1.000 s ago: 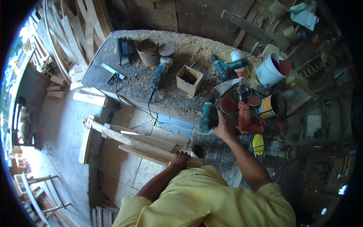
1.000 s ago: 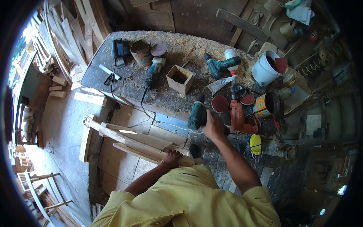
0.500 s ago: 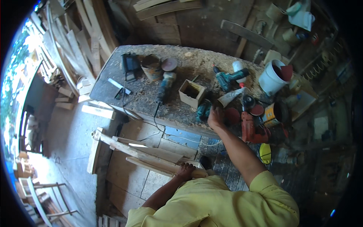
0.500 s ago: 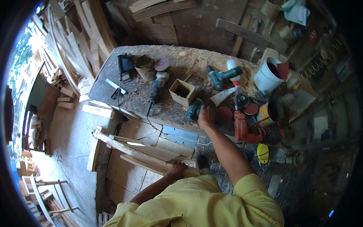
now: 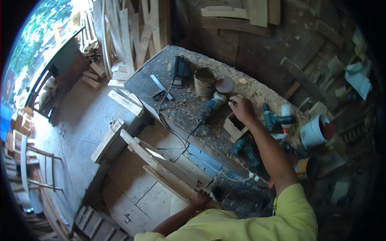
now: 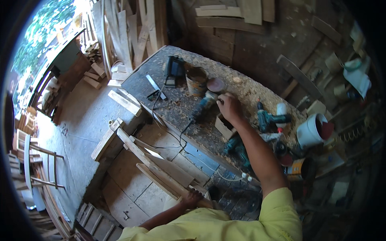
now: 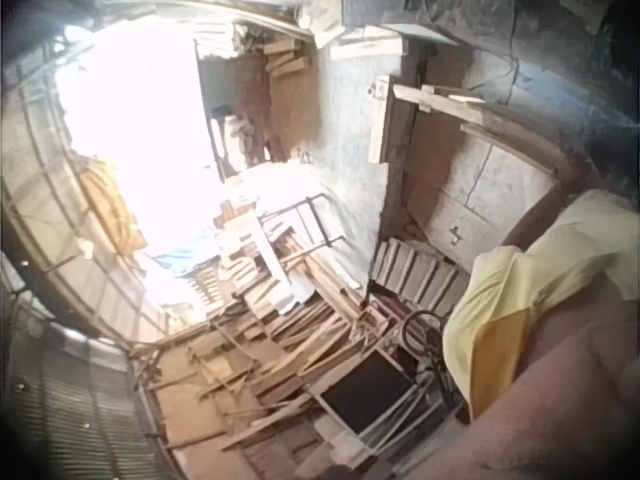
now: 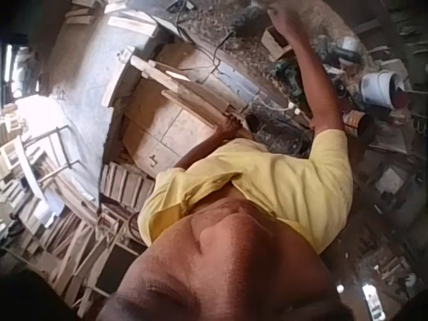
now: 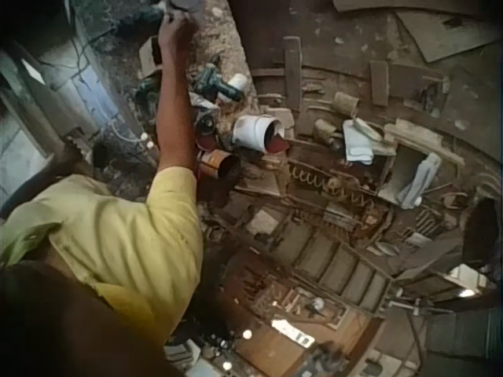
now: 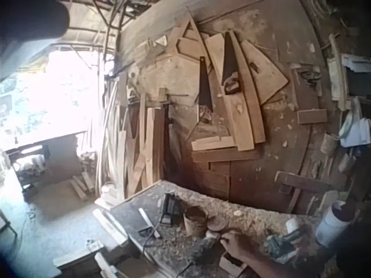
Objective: The person assembles a wooden structure by drilling and driving screws with a power drill, applying glue to the joints, sanding the edges with an angle grinder, and fastening additional wooden pieces.
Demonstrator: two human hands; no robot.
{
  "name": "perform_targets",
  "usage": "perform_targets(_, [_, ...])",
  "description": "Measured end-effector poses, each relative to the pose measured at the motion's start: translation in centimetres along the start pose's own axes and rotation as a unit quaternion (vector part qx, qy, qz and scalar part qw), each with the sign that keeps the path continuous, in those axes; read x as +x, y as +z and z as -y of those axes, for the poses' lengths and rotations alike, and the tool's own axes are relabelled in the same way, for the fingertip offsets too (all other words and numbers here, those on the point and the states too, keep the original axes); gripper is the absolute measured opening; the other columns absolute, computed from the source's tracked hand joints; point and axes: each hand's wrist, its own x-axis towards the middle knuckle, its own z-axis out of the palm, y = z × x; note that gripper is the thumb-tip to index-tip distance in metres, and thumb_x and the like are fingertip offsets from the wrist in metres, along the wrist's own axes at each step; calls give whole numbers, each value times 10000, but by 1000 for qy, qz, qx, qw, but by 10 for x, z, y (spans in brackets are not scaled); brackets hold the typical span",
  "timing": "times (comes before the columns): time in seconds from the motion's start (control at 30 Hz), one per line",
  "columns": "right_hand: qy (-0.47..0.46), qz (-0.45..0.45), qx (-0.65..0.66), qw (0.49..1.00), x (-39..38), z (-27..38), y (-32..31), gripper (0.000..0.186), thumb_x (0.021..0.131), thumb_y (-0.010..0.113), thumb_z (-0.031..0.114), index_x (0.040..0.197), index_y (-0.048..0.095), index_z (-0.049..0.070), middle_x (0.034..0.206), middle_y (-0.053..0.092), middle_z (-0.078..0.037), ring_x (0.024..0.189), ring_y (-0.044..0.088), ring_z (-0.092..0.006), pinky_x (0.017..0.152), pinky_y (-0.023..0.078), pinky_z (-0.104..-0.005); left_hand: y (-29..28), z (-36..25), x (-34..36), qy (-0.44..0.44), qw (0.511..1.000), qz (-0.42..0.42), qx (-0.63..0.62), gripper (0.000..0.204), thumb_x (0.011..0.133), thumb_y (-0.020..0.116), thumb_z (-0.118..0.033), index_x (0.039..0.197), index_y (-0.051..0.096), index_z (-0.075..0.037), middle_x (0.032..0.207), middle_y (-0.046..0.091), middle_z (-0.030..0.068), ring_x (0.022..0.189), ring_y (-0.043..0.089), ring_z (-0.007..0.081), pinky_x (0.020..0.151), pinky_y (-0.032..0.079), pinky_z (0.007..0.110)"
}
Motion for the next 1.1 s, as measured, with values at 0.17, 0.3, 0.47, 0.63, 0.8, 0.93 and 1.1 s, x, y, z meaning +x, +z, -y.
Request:
perform_targets(0.17, [-55, 90, -103, 989, 139, 26, 69, 204, 854, 705, 167, 999, 742, 29, 1000, 698, -199, 971, 667, -373, 866, 523, -458, 45, -2, -10, 8, 986, -164, 14, 552, 697, 729, -259, 1218, 627, -106, 1251, 563, 135, 1253, 472, 360, 1140, 290, 576])
perform_targets(0.3, [-16, 220, -165, 961, 234, -23, 175, 199, 781, 735, 122, 964, 756, 45, 946, 725, -196, 911, 703, -343, 830, 542, -438, 44, -13, -10, -30, 987, -154, -20, 445, 765, 624, -215, 1196, 626, -109, 1252, 586, 115, 1283, 469, 342, 1157, 301, 547])
perform_targets(0.47, [45, 326, -292, 898, 316, -114, 279, 192, 805, 688, 60, 980, 700, -18, 1122, 679, -239, 1064, 660, -369, 908, 524, -452, 78, -14, -4, -34, 958, -282, -28, 414, 815, 566, -156, 1223, 613, -106, 1320, 569, 106, 1297, 501, 310, 1191, 310, 516])
perform_targets(0.63, [199, 382, -336, 838, 318, -140, 291, 232, 913, 477, -11, 1042, 665, -51, 1252, 631, -252, 1136, 618, -392, 998, 461, -509, 70, -17, 4, -60, 941, -334, -12, 378, 825, 590, -159, 1197, 637, -105, 1305, 602, 106, 1282, 551, 268, 1090, 430, 436])
perform_targets(0.8, [276, 359, -261, 852, 285, -63, 268, 213, 874, 525, 1, 1021, 667, -57, 1239, 644, -248, 1134, 626, -380, 983, 474, -497, 49, -27, -7, -68, 941, -331, 27, 364, 827, 610, -173, 1180, 649, -96, 1301, 615, 112, 1272, 576, 255, 992, 500, 390])
perform_targets(0.93, [17, 299, -306, 904, 295, -100, 222, 226, 781, 644, 46, 986, 704, -28, 1116, 680, -262, 1047, 662, -398, 928, 518, -461, 60, -29, -6, -45, 934, -353, -27, 397, 835, 593, -180, 1219, 631, -92, 1333, 599, 137, 1283, 565, 307, 1030, 485, 448])
perform_targets(1.1, [-62, 181, -102, 976, 263, -51, 126, 349, 818, 776, 326, 905, 725, -9, 848, 724, -195, 793, 716, -287, 742, 559, -419, 73, -15, 3, 5, 970, -243, -31, 490, 852, 559, -274, 1283, 550, -41, 1399, 514, 200, 1359, 432, 419, 1178, 274, 605])
